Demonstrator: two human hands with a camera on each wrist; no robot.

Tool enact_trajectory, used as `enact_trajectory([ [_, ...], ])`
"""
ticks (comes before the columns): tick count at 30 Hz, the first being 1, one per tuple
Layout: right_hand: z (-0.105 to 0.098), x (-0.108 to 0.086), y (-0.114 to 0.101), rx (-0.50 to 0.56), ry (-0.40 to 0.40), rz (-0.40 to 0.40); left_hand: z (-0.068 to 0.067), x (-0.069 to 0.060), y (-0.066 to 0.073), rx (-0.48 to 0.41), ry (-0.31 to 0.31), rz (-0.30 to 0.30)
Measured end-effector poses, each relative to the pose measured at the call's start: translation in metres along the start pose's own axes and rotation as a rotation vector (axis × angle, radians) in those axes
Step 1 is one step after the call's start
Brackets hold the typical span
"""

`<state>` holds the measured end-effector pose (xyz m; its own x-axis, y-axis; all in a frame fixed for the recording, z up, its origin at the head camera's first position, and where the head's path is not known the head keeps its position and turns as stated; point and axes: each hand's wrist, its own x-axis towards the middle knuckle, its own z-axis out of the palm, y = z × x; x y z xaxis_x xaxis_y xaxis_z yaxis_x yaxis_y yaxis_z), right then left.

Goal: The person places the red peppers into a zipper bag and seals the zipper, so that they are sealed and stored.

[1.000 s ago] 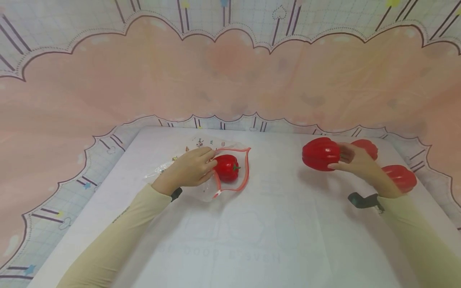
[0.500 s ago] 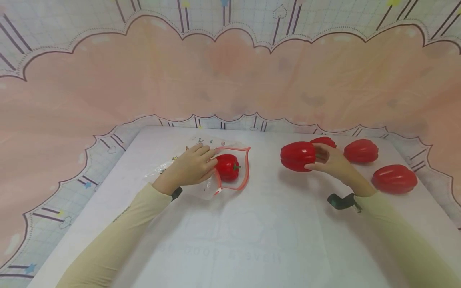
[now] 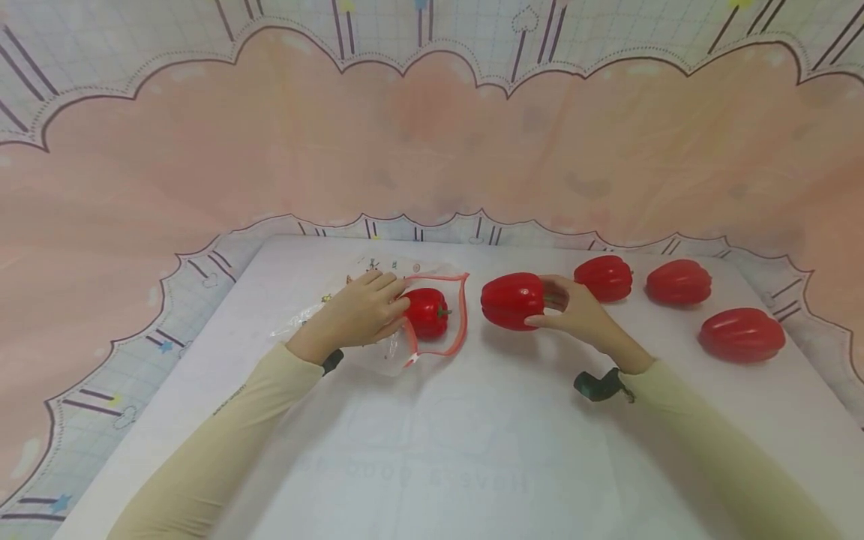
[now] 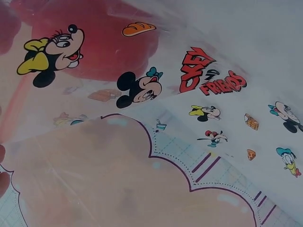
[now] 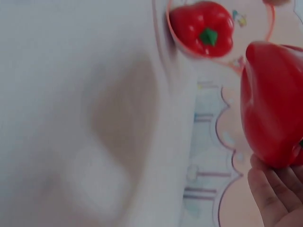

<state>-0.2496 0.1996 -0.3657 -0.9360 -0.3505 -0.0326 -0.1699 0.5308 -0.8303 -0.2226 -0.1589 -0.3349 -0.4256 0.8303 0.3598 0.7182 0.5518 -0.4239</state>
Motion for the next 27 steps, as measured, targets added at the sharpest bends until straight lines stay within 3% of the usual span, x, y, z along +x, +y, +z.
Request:
enact_trajectory([
  [12, 0.038, 0.015, -0.011, 0.019, 0.005, -0.089, 0.001, 0.004, -0.002, -0.025, 0.022, 0.017],
  [27, 0.057, 0.024, -0.015, 0.031, -0.006, -0.102, 0.004, 0.005, -0.001, -0.034, 0.045, 0.024],
])
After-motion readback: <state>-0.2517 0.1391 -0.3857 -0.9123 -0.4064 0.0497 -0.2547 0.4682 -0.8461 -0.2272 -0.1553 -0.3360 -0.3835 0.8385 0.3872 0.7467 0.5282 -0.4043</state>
